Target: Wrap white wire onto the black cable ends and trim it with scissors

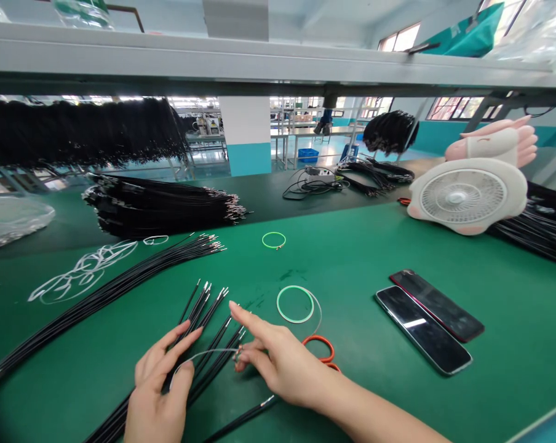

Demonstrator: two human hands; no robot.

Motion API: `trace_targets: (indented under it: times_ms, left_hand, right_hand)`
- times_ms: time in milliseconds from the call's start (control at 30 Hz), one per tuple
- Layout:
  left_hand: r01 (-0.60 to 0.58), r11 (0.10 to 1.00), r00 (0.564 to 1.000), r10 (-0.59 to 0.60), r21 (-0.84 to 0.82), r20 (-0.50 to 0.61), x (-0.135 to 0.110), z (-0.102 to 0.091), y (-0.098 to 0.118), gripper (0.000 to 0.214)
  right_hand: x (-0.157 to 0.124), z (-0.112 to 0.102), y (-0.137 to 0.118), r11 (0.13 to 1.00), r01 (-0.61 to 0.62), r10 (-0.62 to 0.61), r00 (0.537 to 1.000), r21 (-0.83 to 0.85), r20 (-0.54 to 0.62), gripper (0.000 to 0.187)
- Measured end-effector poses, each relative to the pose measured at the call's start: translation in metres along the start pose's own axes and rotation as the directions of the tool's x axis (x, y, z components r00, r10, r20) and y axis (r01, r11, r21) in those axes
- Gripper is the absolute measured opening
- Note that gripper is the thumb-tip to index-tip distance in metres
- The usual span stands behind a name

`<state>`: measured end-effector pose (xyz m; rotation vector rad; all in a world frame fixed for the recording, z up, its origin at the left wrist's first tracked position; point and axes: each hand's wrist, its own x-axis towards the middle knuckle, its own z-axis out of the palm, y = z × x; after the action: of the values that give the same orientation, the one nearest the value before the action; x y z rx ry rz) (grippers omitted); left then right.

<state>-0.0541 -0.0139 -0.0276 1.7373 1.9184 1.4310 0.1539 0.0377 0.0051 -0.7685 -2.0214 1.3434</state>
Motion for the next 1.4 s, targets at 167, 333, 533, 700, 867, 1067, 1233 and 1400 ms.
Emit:
trace_targets:
  times_ms: [167, 333, 533, 700, 867, 1067, 1233, 1400]
  left_hand:
    - [-0.058, 0.998, 0.992, 0.055, -0.020, -0.117, -0.012, 0.002, 0.019, 0.020]
    - [0.083, 0.964, 0.997, -0.083, -0.251, 0.010, -0.014, 0.010, 0.028, 0.037]
    - [0.334, 0.814, 0.943, -0.281, -0.476, 0.181, -0.015, 0.016, 0.033, 0.036]
    - [0.615, 0.497, 0.788, -0.372, -0.611, 0.491, -0.009, 0.017, 0.030, 0.035]
    - [0.659, 0.393, 0.749, -0.417, -0.641, 0.514, 0.004, 0.012, 0.024, 0.027]
    - [0.615, 0.405, 0.770, -0.495, -0.677, 0.403, 0.001, 0.021, 0.019, 0.036]
    - [0.463, 0.696, 0.836, -0.549, -0.549, 0.010, -0.014, 0.034, 0.024, 0.047]
    - [0.459, 0.723, 0.879, -0.454, -0.516, 0.145, -0.023, 0.036, 0.039, 0.037]
  right_hand:
    - [0.000, 0.002, 0.002, 0.995, 0.083, -0.081, 0.996, -0.055, 0.039, 0.062]
    - [-0.001, 0.003, 0.002, 0.995, 0.090, -0.089, 0.996, -0.036, 0.023, 0.061]
    - [-0.002, 0.008, 0.005, 0.997, 0.070, -0.071, 0.993, -0.014, -0.090, 0.054]
    - [0.000, 0.007, 0.004, 0.982, -0.077, 0.098, 0.988, 0.170, -0.122, 0.050]
    - [0.003, 0.000, 0.001, 0.938, -0.224, 0.236, 0.971, 0.263, -0.018, 0.028]
    - [0.004, 0.002, -0.007, 0.962, -0.245, 0.262, 0.953, 0.116, -0.155, 0.019]
    - [0.001, 0.020, -0.003, 0.949, -0.119, -0.035, 0.880, -0.292, -0.473, 0.017]
    - [-0.004, 0.037, 0.004, 0.700, 0.107, -0.489, 0.792, -0.706, -0.366, 0.019]
